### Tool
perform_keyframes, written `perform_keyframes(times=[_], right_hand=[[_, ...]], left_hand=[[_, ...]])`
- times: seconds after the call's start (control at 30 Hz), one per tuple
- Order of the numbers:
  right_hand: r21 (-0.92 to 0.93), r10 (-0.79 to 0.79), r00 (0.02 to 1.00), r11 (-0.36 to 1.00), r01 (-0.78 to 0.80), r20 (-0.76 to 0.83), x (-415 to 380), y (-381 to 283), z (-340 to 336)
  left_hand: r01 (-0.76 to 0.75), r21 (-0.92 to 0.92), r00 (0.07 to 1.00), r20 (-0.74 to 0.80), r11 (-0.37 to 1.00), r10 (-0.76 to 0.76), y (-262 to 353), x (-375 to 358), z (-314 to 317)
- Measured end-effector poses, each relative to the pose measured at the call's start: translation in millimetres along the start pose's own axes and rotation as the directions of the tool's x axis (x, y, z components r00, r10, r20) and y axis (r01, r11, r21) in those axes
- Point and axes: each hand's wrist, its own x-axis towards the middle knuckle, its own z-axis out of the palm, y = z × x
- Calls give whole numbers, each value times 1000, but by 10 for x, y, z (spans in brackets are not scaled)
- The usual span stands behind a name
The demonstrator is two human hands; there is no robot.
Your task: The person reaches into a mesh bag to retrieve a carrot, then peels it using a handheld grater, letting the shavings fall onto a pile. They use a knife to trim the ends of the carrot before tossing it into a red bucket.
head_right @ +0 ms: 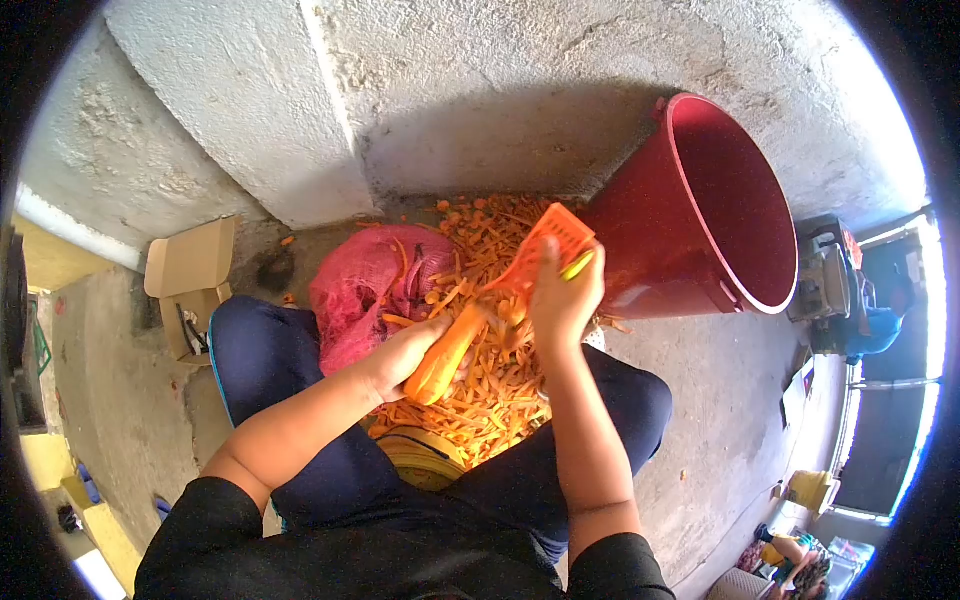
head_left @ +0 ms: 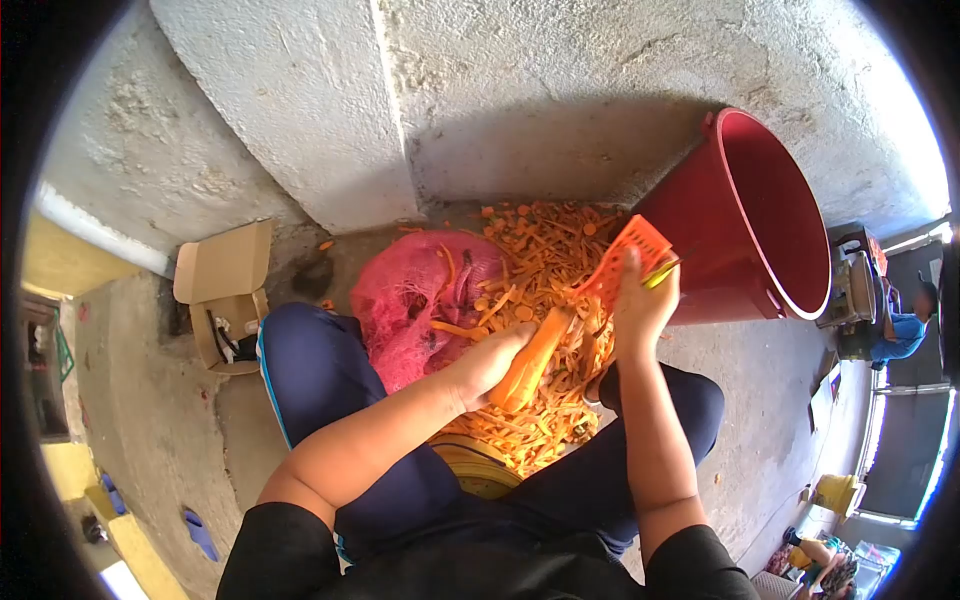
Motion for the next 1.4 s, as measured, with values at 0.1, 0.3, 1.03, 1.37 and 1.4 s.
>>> perform_keyframes(times=[0.1, 0.3, 1.03, 1.37, 1.4], right_hand=[[-57, 9, 993, 998, -16, -118, 224, 185, -114], [-8, 21, 968, 1000, -19, 249, 205, 85, -194], [-238, 166, 291, 943, 232, 942, -123, 75, -170], [-163, 113, 169, 936, 313, 979, -87, 115, -167], [-129, 71, 196, 944, 304, 978, -99, 122, -163]], left_hand=[[-23, 45, 994, 107, 999, 18, 95, -73, 28], [-302, 397, 950, 44, 867, 310, 160, -26, -101], [-372, 742, 894, 125, 558, 430, 334, -71, -147], [-340, 891, 906, 225, 300, 358, 466, -180, -98], [-360, 880, 899, 240, 310, 366, 459, -178, -96]])
